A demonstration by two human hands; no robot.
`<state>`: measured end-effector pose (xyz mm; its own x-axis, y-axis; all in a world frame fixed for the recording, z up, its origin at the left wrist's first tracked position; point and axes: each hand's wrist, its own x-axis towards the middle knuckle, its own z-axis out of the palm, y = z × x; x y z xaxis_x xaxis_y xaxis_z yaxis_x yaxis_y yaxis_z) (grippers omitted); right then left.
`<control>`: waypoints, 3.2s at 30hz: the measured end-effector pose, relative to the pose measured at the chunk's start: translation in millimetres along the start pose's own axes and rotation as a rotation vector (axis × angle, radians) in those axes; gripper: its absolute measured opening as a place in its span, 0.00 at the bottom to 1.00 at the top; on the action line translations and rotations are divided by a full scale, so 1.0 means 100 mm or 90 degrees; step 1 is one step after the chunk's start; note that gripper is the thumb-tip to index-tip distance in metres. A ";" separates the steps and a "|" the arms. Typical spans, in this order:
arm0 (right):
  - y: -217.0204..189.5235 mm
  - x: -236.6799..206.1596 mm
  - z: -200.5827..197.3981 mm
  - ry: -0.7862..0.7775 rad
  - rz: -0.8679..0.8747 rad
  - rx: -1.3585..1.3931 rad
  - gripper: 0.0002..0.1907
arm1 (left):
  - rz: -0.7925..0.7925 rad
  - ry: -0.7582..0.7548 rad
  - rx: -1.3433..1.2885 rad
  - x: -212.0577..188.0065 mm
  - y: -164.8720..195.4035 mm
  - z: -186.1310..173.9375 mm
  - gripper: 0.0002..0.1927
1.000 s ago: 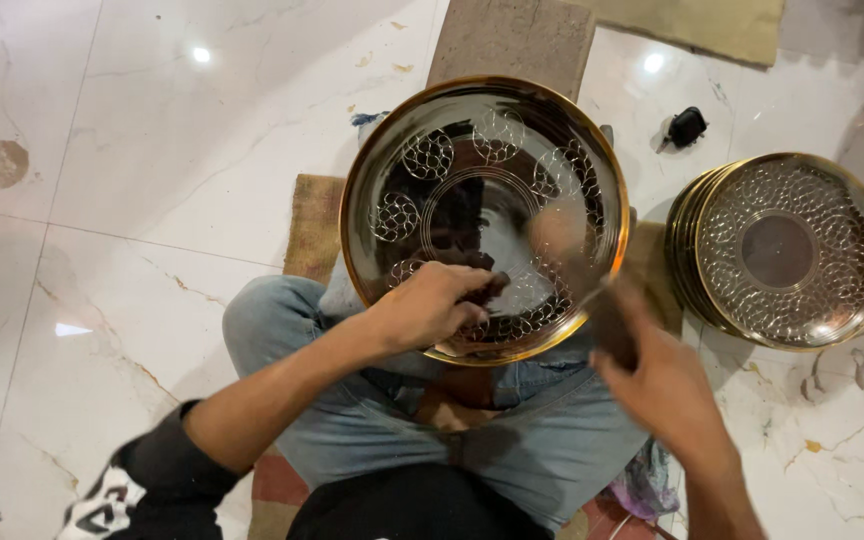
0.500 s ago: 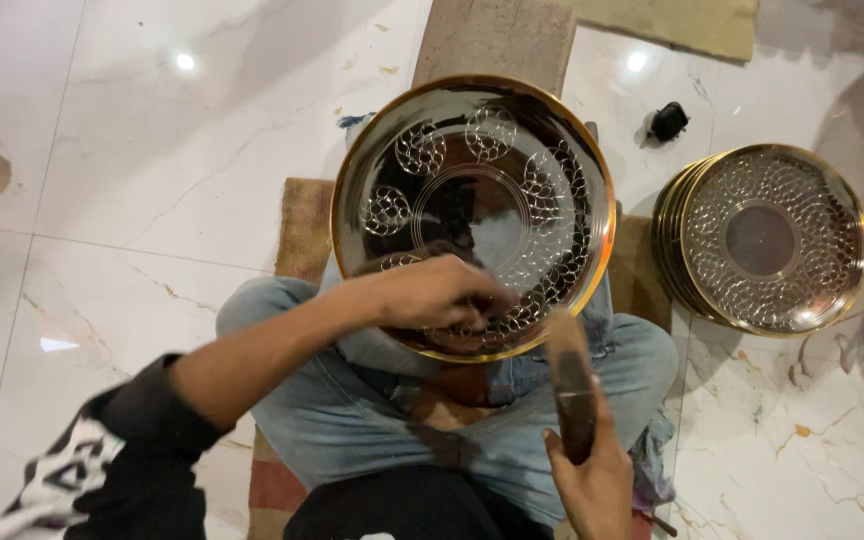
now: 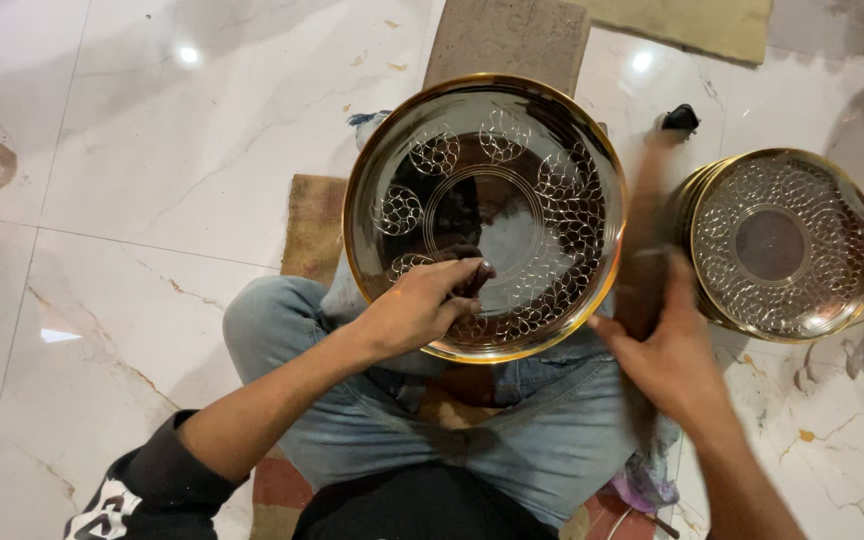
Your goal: The person sits cross-legged on the floor with a decorative metal plate on their lap and hammers patterns into it, holding a small punch against the plate surface with one hand while striking it with a wooden mallet in the other hand, repositioning the punch repeatedly across the plate's embossed design.
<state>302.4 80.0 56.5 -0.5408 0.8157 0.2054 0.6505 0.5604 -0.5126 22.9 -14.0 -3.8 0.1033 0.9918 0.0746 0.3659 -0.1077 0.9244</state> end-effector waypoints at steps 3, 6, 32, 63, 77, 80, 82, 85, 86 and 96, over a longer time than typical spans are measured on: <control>-0.18 0.24 -0.18 -0.376 0.115 -0.198 0.48 | -0.012 0.067 0.030 -0.06 -0.01 0.07 0.23; -0.41 0.48 -0.22 -0.312 0.192 -0.023 0.45 | -0.112 0.117 0.042 -0.15 0.02 0.13 0.22; -0.36 0.22 -0.21 -0.236 0.078 -0.138 0.45 | -0.188 0.284 -0.093 -0.20 0.07 0.14 0.16; -0.42 0.93 -0.43 -0.361 -0.041 -0.182 0.34 | -0.220 0.326 -0.054 -0.10 0.23 0.67 0.23; -0.27 0.51 -0.54 -0.362 0.133 -0.262 0.43 | -0.085 0.107 -0.016 0.08 0.23 0.40 0.21; -0.13 0.26 -0.51 -0.379 0.136 -0.282 0.45 | -0.081 0.029 -0.040 0.18 0.21 0.34 0.22; -0.06 0.05 -0.45 -0.325 0.151 -0.207 0.46 | -0.211 -0.093 -0.073 0.22 0.19 0.32 0.21; 0.05 -0.30 -0.31 -0.175 0.231 -0.065 0.44 | -0.008 -0.146 0.004 0.31 0.12 0.26 0.21; 0.08 -0.43 -0.28 -0.224 0.250 -0.141 0.43 | 0.024 -0.175 -0.003 0.34 0.10 0.27 0.22; -0.05 -1.50 0.42 0.081 0.575 0.183 0.40 | 0.153 -0.453 -0.024 0.59 -0.02 0.28 0.24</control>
<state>357.3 -51.1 -6.6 0.1749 0.9417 -0.2873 0.6285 -0.3314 -0.7036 54.6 43.1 -11.8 0.7540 0.6563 0.0277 0.2274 -0.3004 0.9263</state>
